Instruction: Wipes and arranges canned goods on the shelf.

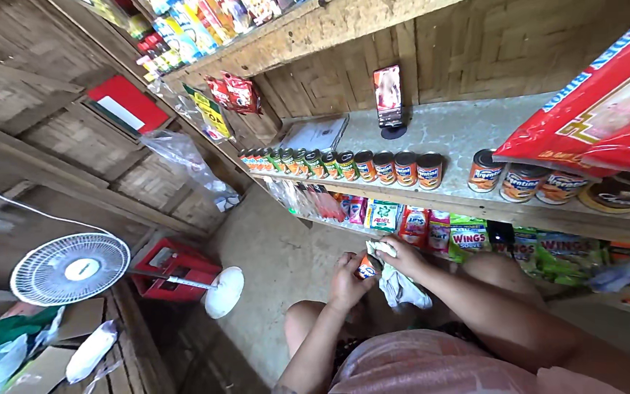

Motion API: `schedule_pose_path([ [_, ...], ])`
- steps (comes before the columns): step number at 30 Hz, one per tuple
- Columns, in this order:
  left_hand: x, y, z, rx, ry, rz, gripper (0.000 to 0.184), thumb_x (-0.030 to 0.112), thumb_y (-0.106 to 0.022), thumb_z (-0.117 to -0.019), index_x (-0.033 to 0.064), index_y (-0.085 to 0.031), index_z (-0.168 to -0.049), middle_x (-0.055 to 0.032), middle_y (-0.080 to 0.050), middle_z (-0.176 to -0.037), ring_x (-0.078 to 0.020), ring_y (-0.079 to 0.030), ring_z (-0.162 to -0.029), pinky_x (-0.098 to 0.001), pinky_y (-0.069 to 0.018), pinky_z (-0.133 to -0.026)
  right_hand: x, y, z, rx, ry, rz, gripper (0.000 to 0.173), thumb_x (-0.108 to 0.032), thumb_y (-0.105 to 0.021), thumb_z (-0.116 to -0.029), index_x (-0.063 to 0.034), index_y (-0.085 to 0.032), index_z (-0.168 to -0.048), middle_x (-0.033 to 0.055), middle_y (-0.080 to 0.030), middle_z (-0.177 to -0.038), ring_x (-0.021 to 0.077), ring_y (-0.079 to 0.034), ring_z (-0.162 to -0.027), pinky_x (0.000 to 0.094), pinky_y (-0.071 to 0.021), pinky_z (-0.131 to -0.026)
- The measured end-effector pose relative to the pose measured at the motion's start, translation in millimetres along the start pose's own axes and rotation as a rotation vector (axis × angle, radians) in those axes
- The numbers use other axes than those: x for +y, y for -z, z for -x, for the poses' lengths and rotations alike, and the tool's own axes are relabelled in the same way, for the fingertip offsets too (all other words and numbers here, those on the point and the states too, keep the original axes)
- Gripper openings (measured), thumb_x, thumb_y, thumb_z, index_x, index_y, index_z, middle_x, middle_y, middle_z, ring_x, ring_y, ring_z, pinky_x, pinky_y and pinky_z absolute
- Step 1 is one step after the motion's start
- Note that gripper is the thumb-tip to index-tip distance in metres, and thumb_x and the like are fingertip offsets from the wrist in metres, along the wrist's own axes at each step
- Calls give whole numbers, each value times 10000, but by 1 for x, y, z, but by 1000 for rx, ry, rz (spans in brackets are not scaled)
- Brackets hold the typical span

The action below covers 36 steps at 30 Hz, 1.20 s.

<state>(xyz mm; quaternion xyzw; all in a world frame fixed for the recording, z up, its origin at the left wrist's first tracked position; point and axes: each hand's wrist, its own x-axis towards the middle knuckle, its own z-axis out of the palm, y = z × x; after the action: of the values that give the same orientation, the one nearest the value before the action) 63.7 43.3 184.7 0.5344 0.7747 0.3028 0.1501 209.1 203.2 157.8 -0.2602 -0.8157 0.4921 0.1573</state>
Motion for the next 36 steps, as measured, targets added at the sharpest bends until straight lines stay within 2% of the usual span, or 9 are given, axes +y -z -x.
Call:
schedule_pose_path([
  [3,-11,5,-4,78,12,42,700,312,-883,-754,122,-644,-1384,-193,-650,-1235,-303,-640,-1125,-483,-546,-972,-1,3,1,2,25,10,430,-341,-652,-990,-29,-652,-1285,194,-632,-1307,288,-603,-1234,441,-469,-1080],
  [6,-12,3,-6,36,36,-11,678,357,-869,-767,118,-657,-1365,-186,-653,-1235,-307,-645,-1116,-503,-543,-968,3,-2,4,28,188,-120,422,-323,-681,-968,-7,-673,-1249,187,-654,-1267,242,-611,-1210,381,-477,-1075],
  [10,-3,-9,-1,-73,36,-8,567,368,-863,-770,22,-712,-1192,-169,-661,-1231,-270,-655,-1115,-460,-549,-985,3,-5,1,-8,136,-107,434,-327,-654,-986,-33,-649,-1305,189,-629,-1316,256,-588,-1254,396,-461,-1099],
  [15,-4,-4,-1,31,62,187,720,333,-874,-775,40,-618,-1380,-190,-646,-1267,-257,-641,-1151,-428,-539,-1006,0,5,-2,-47,-47,-55,479,-358,-615,-1019,-36,-594,-1373,209,-598,-1369,294,-570,-1290,446,-438,-1117],
  [19,7,4,-4,74,266,668,600,211,-694,-949,-54,-437,-1423,-188,-671,-1200,-214,-707,-1027,-382,-598,-918,-1,1,2,45,81,-209,501,-347,-629,-1006,-13,-598,-1379,209,-593,-1383,268,-554,-1311,399,-424,-1136],
  [23,23,-5,1,-72,408,934,471,303,-419,-1102,-29,-414,-1436,-183,-692,-1145,-240,-711,-1008,-420,-604,-894,1,-9,3,97,280,-304,475,-292,-653,-987,-21,-620,-1376,198,-601,-1372,242,-530,-1325,369,-413,-1148],
  [27,22,-11,-4,-26,554,1134,590,483,-238,-1112,54,-431,-1470,-167,-672,-1232,-265,-679,-1091,-456,-573,-931,-1,-13,10,42,310,-289,406,-262,-662,-981,-68,-676,-1337,226,-565,-1386,266,-540,-1296,385,-456,-1108],
  [31,18,-4,-11,59,660,1176,657,563,-202,-1090,63,-494,-1400,-144,-679,-1168,-245,-678,-1044,-442,-569,-911,-1,-15,15,-44,371,-292,360,-240,-695,-959,-88,-720,-1285,226,-566,-1365,239,-554,-1262,348,-471,-1083],
  [36,30,-15,-2,-119,619,1134,727,601,-114,-1073,92,-502,-1417,-125,-695,-1167,-220,-688,-1022,-402,-579,-876,-4,-12,11,32,294,-266,386,-268,-653,-986,-129,-689,-1343,224,-552,-1380,251,-551,-1266,371,-477,-1078],
])
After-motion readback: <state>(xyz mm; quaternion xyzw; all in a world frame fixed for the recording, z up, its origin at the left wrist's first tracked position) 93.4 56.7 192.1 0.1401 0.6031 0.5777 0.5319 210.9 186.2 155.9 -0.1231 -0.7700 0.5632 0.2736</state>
